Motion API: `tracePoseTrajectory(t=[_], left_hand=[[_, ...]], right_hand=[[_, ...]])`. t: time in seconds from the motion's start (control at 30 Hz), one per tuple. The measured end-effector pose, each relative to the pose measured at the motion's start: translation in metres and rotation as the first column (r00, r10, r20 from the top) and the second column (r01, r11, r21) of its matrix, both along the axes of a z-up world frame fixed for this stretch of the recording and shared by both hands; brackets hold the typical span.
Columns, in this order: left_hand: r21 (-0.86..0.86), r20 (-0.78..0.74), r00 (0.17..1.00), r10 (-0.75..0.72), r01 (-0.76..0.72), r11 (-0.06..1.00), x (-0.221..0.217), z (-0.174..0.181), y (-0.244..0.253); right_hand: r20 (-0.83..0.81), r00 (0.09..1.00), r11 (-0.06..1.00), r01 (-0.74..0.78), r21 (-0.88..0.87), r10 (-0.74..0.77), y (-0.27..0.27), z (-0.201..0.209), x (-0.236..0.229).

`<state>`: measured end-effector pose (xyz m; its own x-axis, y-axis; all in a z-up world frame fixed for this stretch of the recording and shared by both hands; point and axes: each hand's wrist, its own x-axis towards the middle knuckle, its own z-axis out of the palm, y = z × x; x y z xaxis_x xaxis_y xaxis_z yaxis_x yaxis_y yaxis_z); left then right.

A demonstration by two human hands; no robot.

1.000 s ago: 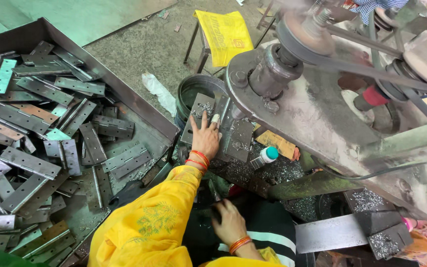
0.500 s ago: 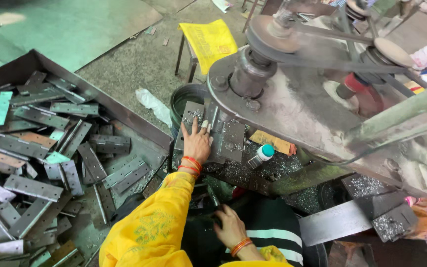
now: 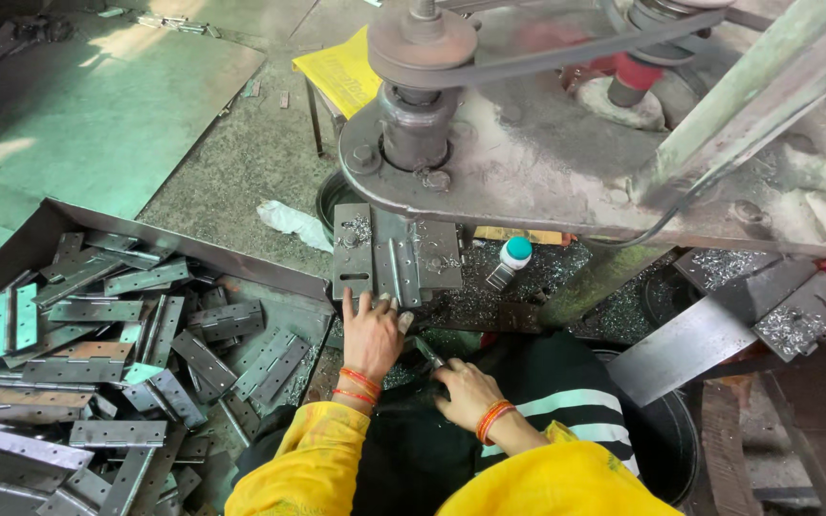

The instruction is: The person repeatedly picks metal brackets from a bin, places them under a punching machine, and operates the machine to punch holes. The person then removes the processed brackets and places them back into the bin. This cycle is repeated continuously throughout the clip.

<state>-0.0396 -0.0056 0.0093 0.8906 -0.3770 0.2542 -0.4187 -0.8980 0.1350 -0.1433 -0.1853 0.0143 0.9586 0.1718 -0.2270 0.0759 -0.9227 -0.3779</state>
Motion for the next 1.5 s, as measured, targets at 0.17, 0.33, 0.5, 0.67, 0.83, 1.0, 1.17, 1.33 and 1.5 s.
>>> tracePoseTrajectory(t=[0.17,0.33,0.5,0.67,0.83,1.0,1.17,1.33,1.5], left_hand=[[0.065,0.305,0.952,0.040,-0.062,0.996,0.001,-0.015,-0.005],[0.154,0.207,0.978,-0.024,-0.009,0.988,0.011,-0.012,-0.004],[-0.184,0.462,0.887,-0.028,0.126,0.975,-0.002,0.023,0.012],[-0.639,0.246,0.965,0.096,0.087,0.764,-0.007,0.030,0.030],[-0.964,-0.088,0.996,0.013,-0.089,0.251,0.016,0.004,0.016],[-0.979,-0.194,0.943,-0.269,-0.205,-0.014,0.046,0.000,0.003],[-0.257,0.198,0.915,0.351,-0.297,0.919,0.057,0.009,0.030],[-0.342,0.034,0.988,0.151,-0.131,0.931,0.047,0.010,0.025],[-0.117,-0.059,0.998,-0.005,-0.002,0.993,0.028,0.006,0.013]], right_hand=[[-0.005,1.000,1.000,-0.001,-0.018,0.000,-0.001,-0.003,-0.001],[0.021,1.000,1.000,0.003,0.017,-0.003,-0.004,-0.007,-0.003],[0.012,1.000,0.997,0.013,0.080,-0.014,-0.008,-0.008,0.000],[0.135,0.983,0.981,0.100,0.168,-0.123,-0.023,-0.013,0.023],[0.119,0.887,0.622,0.212,0.754,-0.446,-0.037,-0.033,0.074],[-0.018,0.854,0.208,0.148,0.967,-0.520,-0.057,-0.036,0.104],[0.524,0.758,0.804,0.000,0.594,-0.387,-0.045,-0.025,0.103],[0.541,0.841,0.971,-0.151,0.187,0.026,0.006,-0.023,0.100],[0.477,0.879,0.949,-0.153,0.277,0.002,0.018,-0.006,0.092]])
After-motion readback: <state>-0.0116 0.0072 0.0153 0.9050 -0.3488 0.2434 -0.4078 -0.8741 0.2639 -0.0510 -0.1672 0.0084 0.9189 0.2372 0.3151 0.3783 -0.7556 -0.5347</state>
